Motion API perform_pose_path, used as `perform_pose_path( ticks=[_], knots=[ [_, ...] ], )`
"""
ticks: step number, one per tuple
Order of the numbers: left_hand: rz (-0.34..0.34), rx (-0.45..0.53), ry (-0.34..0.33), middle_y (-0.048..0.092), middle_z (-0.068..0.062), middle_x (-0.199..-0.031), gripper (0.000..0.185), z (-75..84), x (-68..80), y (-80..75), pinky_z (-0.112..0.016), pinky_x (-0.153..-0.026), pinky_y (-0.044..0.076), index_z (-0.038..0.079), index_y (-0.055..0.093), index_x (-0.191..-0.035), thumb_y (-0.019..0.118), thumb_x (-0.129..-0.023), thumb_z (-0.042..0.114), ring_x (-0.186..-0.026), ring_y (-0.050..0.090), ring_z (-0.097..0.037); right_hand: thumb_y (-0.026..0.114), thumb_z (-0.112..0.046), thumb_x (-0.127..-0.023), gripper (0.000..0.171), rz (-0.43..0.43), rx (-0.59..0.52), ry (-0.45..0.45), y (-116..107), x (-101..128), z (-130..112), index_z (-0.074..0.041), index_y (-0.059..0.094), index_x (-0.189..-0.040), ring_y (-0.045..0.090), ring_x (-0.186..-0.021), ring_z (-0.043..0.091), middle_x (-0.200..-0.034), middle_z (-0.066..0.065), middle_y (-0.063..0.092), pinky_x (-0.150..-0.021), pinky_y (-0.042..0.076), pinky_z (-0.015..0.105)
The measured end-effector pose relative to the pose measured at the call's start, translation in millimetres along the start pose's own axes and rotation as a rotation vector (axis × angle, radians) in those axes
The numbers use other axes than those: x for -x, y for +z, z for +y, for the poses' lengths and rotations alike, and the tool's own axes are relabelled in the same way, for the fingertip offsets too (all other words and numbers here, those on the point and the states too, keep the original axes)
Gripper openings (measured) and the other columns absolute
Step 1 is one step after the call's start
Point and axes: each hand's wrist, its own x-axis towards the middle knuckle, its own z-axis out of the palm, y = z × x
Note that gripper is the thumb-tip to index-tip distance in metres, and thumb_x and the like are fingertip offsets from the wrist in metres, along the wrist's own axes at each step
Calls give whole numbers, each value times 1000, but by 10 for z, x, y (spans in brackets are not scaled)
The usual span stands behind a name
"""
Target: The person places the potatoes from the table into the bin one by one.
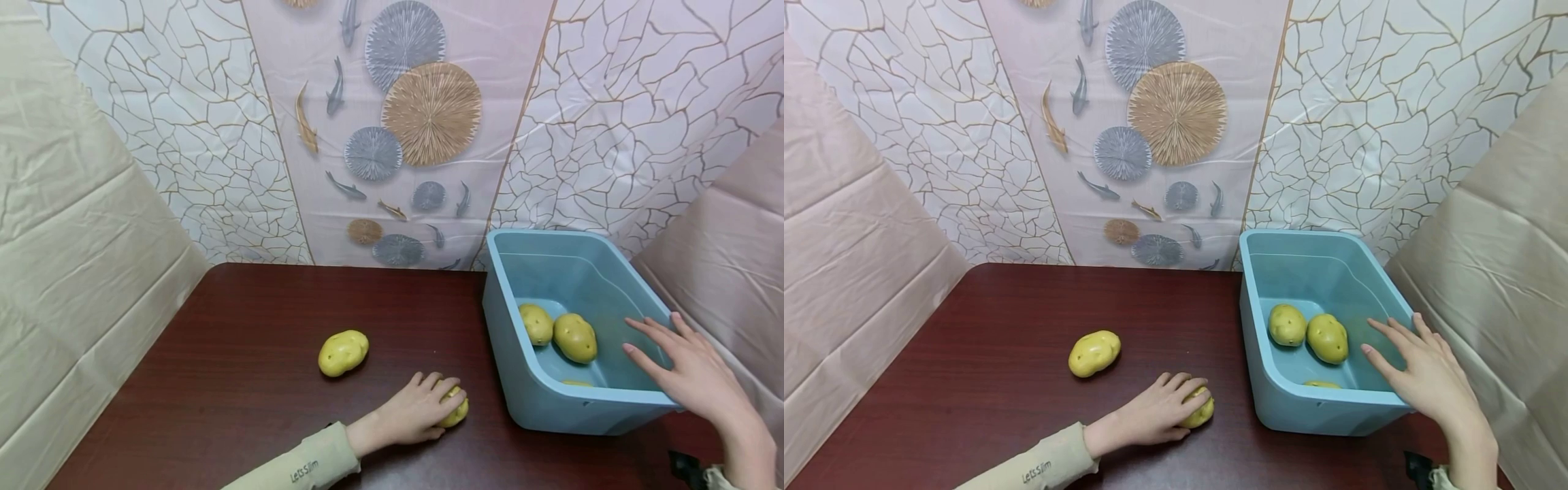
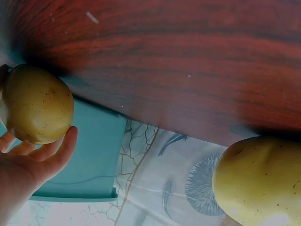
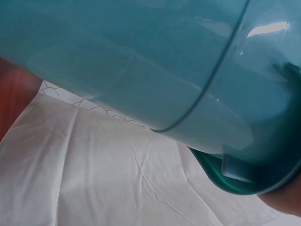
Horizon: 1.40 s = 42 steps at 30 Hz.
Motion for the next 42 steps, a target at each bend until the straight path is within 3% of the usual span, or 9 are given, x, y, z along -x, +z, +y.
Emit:
perform_pose_path(
  ticks=[20,42],
  knots=[
    [-20,-16,5,43,-4,-129,64,4,1,-16,-29,-69,42,19,42,-129,65,-75,44,-106,48,-19,44,-41,-91,58,-5,0,5,-44,12,-71,6,43,-125,-10,-130,49,-126,41,34,-100,-7,64],
    [-19,59,-32,42,-4,-130,64,-108,26,-49,-30,-72,42,18,40,-130,65,-76,42,-110,47,-19,44,-42,-91,59,-15,2,4,-38,12,-50,6,42,-126,-11,-130,50,-127,40,33,-99,-7,65]
  ],
)
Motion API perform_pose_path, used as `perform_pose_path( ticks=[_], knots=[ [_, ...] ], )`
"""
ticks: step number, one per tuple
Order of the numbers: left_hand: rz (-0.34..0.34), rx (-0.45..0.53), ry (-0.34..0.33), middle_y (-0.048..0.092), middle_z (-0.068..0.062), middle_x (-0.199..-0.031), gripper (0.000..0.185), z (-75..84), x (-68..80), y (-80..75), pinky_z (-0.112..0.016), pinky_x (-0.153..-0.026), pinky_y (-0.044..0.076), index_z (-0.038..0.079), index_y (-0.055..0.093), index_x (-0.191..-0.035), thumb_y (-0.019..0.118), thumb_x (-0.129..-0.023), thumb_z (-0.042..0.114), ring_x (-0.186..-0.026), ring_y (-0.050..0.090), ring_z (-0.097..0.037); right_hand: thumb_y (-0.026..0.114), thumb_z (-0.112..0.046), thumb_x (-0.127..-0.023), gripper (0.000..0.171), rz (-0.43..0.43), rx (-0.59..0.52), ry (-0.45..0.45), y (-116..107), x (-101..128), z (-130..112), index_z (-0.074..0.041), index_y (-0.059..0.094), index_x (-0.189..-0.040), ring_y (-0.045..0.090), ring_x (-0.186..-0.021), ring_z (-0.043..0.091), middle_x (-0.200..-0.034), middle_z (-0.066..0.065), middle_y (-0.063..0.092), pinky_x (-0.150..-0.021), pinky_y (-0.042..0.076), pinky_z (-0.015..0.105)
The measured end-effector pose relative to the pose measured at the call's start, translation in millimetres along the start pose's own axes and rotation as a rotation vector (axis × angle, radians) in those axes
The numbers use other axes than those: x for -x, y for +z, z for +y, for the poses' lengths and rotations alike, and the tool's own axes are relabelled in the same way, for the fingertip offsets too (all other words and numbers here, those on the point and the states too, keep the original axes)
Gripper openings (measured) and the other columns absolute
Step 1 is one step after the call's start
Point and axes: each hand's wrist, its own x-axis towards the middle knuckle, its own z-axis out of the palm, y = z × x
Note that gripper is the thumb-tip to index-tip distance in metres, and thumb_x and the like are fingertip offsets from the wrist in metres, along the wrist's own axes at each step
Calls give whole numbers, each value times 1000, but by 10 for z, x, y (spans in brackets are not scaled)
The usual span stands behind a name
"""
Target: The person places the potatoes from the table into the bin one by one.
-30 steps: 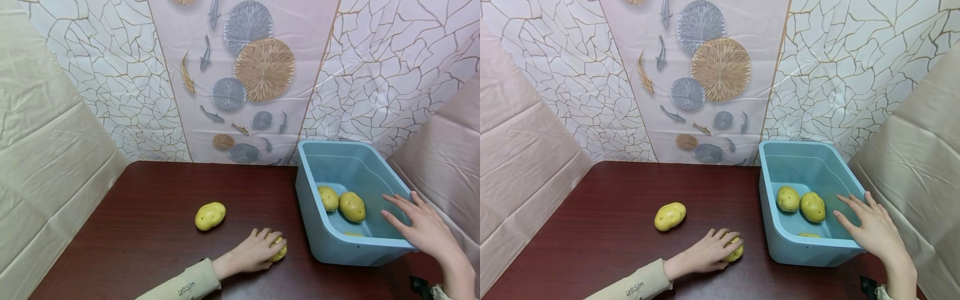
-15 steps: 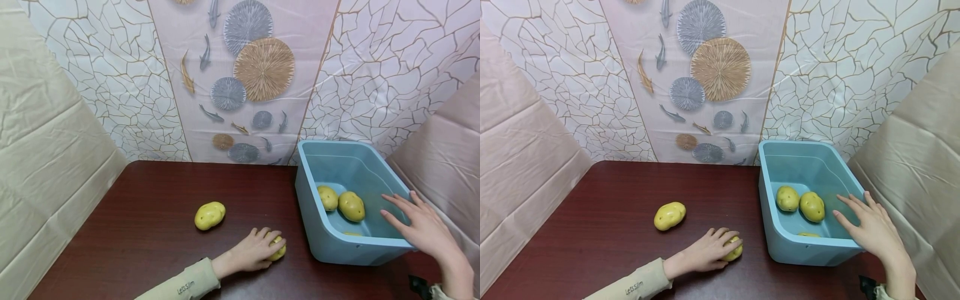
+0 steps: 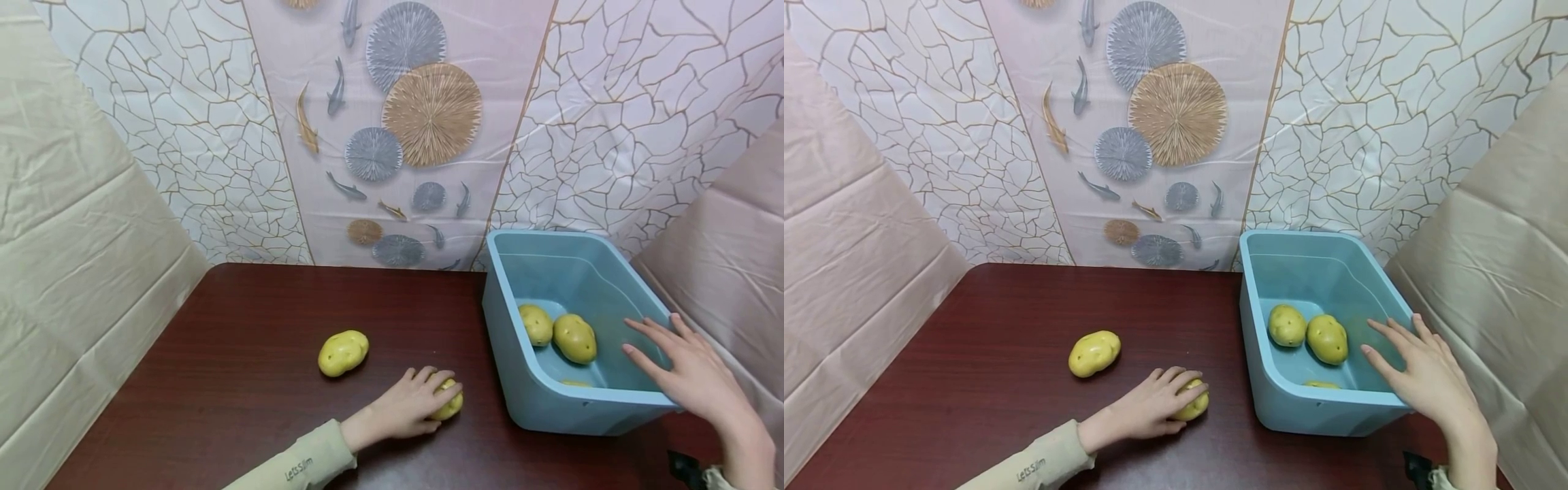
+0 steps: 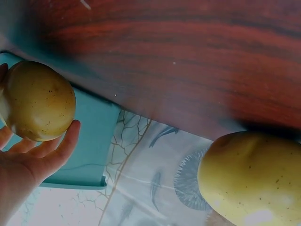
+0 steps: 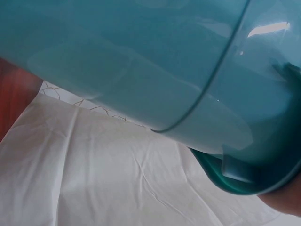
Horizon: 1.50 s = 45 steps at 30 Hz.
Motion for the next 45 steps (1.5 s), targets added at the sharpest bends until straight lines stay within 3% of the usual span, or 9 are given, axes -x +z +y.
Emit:
perform_pose_path(
  ticks=[17,26,45],
  knots=[
    [35,11,-13,41,-4,-131,65,-49,-4,-130,-32,-71,41,17,39,-131,66,-75,40,-111,46,-21,44,-41,-91,58,9,6,1,-22,15,-21,6,42,-125,-9,-130,50,-125,40,35,-99,-3,66],
    [80,-43,-12,42,-4,-130,66,-58,-37,-247,-32,-70,41,18,40,-129,66,-73,40,-109,47,-21,44,-40,-91,58,15,3,-5,-15,12,-22,6,43,-125,-8,-130,50,-125,40,35,-99,-4,66],
    [63,-75,6,42,-4,-132,64,-81,-121,-503,-32,-73,42,19,41,-131,63,-76,41,-111,46,-19,43,-41,-91,58,6,-3,0,-3,-1,-19,6,42,-125,-8,-129,51,-125,40,35,-98,-3,66]
  ],
)
